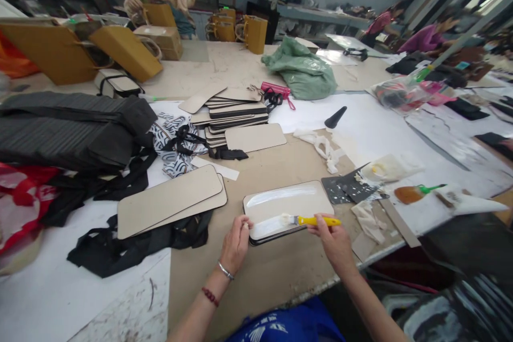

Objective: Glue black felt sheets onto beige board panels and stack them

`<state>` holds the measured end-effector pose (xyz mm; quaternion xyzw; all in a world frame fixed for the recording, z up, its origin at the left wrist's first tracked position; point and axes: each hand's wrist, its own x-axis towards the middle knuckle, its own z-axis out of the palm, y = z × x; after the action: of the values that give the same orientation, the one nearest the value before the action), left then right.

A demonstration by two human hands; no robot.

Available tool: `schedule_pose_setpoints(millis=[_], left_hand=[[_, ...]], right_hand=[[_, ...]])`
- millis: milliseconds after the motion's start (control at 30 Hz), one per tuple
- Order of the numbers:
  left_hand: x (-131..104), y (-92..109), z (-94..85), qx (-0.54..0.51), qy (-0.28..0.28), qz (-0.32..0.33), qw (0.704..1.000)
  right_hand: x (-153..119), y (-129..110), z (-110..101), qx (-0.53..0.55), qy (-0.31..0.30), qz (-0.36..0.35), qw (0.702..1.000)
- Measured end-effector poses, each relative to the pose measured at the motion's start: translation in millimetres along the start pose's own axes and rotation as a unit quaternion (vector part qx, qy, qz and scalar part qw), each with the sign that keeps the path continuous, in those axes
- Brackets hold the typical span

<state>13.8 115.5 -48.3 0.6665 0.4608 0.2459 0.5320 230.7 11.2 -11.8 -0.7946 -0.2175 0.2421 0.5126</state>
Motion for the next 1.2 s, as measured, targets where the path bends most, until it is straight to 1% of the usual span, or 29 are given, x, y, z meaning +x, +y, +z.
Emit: schedule_pose_setpoints(millis=[100, 167, 233, 300, 367, 433, 500, 567, 633, 667, 733, 800, 833, 900, 933, 967, 1067, 1200], left_hand=[[2, 0, 1.4, 0.031, -0.011, 0.011, 0.999], [2, 1, 2.2, 0.039, -0.011, 0.012, 0.999], [2, 2, 2.7, 0.032, -0.004, 0.007, 0.999], [1, 3, 2.8, 0.007, 0.006, -0.004, 1.000], [0, 3, 2.7, -0.035, 0.026, -0.023, 0.999], [0, 1, 2.6, -0.066, 0.073, -0.053, 0.994], [3, -2, 3.0, -0.069, 0.124, -0.091, 0.986], [7, -5, 4.3, -0.051, 0.146, -0.118, 0.981], [13, -7, 6.6, -0.031, 0.142, -0.124, 0.982], [15, -8, 8.0, -0.022, 0.136, -0.122, 0.983], [18, -8, 11.0, -0.005, 0.122, -0.113, 0.986], [20, -8, 13.7, 0.008, 0.110, -0.101, 0.989], [20, -8, 14.8, 0.012, 0.107, -0.094, 0.990], [20, -8, 16.1, 0.017, 0.107, -0.085, 0.990], [19, -9, 16.4, 0.020, 0.107, -0.082, 0.991], [19, -9, 16.6, 0.024, 0.108, -0.079, 0.991], [19, -9, 16.7, 0.043, 0.115, -0.068, 0.990], [18, -10, 18.1, 0.062, 0.117, -0.060, 0.989]], right_hand=[[29, 7, -46, -0.057, 0.079, 0.003, 0.995], [41, 6, -71, -0.100, 0.123, -0.010, 0.987], [44, 2, -86, -0.128, 0.145, -0.032, 0.981], [42, -6, -92, -0.128, 0.148, -0.046, 0.979], [38, -12, -89, -0.125, 0.149, -0.052, 0.979], [38, -16, -83, -0.124, 0.151, -0.059, 0.979], [44, -16, -76, -0.122, 0.144, -0.073, 0.979], [54, -15, -71, -0.120, 0.135, -0.091, 0.979], [63, -14, -65, -0.145, 0.137, -0.137, 0.970], [66, -14, -61, -0.171, 0.138, -0.175, 0.960], [66, -14, -52, -0.226, 0.127, -0.263, 0.929], [58, -16, -41, -0.258, 0.084, -0.327, 0.905], [53, -17, -36, -0.262, 0.052, -0.345, 0.900], [45, -20, -28, -0.258, 0.004, -0.361, 0.896], [44, -22, -26, -0.255, -0.004, -0.366, 0.895], [44, -23, -26, -0.255, 0.001, -0.369, 0.894], [55, -25, -31, -0.260, 0.044, -0.369, 0.891], [72, -18, -38, -0.267, 0.047, -0.372, 0.888]])
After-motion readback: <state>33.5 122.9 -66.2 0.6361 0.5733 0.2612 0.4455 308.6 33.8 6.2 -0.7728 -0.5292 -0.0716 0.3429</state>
